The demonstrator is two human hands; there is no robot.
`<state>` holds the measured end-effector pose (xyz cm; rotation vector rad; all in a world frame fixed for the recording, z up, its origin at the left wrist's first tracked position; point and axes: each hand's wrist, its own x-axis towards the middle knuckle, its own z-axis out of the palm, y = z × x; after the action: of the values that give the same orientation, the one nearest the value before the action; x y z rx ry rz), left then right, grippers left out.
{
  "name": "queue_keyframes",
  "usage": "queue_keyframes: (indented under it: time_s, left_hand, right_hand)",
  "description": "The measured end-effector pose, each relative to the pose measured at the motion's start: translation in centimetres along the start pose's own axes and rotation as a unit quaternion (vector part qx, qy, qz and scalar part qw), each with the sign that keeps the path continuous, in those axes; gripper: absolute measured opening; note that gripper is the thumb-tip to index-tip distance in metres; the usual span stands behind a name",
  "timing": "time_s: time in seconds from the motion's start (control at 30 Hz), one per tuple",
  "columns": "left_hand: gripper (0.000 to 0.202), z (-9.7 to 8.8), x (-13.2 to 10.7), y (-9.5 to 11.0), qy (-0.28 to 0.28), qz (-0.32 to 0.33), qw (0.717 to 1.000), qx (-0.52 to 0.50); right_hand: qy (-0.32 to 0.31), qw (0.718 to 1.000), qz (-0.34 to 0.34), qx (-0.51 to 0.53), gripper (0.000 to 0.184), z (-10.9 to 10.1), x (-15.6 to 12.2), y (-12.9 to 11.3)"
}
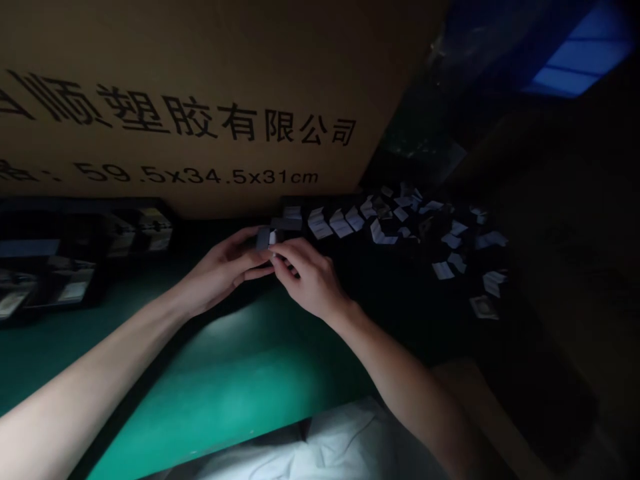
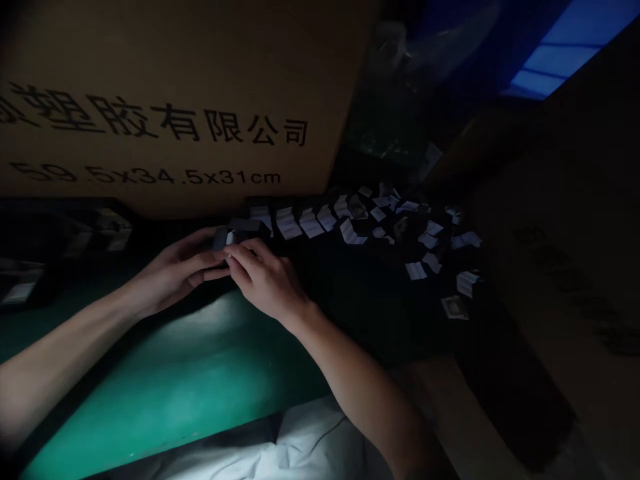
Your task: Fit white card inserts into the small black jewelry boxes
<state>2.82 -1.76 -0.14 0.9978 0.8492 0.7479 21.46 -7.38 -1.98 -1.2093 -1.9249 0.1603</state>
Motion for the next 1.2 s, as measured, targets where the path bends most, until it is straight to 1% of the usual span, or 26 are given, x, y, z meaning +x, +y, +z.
queue_keyframes:
  time_s: [0.13, 0.27, 0.53, 0.67, 0.77, 0.93, 1.03, 1.2]
  left_hand:
    - [0.064, 0.0, 0.04, -0.12, 0.01, -0.001, 1.0, 0.013]
    - [0.06, 0.14, -0.18, 0.05, -0.003, -0.003, 1.0, 0.028]
    - [0.063, -0.01, -0.05, -0.1, -0.02, 0.024, 0.999, 0.022]
    - [0.062, -0.07, 0.0, -0.37, -0.017, 0.021, 0.999, 0.037]
    - [0.065, -0.15, 0.07, -0.54, -0.016, 0.021, 0.999, 0.042]
    - [0.061, -0.22, 0.2, -0.7, -0.01, 0.032, 0.998, 0.045]
    - [0.058, -0.18, 0.21, -0.71, -0.009, 0.04, 0.998, 0.041]
    - [0.055, -0.13, 0.13, -0.45, -0.014, 0.041, 0.998, 0.043]
  right_hand:
    - [0.002, 1.0, -0.001, 0.028, 0.023, 0.07, 0.0, 0.3]
    - [-0.006, 0.999, -0.006, 0.049, 0.021, -0.13, 0.0, 0.67]
    - [0.008, 0.999, -0.023, 0.027, 0.02, -0.55, 0.23, 0.68]
    - [0.013, 1.0, -0.023, 0.012, 0.019, -0.72, 0.21, 0.74]
    - [0.004, 1.0, -0.019, 0.002, 0.021, -0.79, 0.18, 0.77]
    - [-0.014, 1.0, -0.013, -0.011, 0.023, -0.67, 0.14, 0.58]
    - [-0.001, 1.0, -0.009, -0.011, 0.022, -0.5, 0.11, 0.55]
    - [0.028, 0.998, -0.013, 0.047, 0.018, -0.22, 0.16, 0.89]
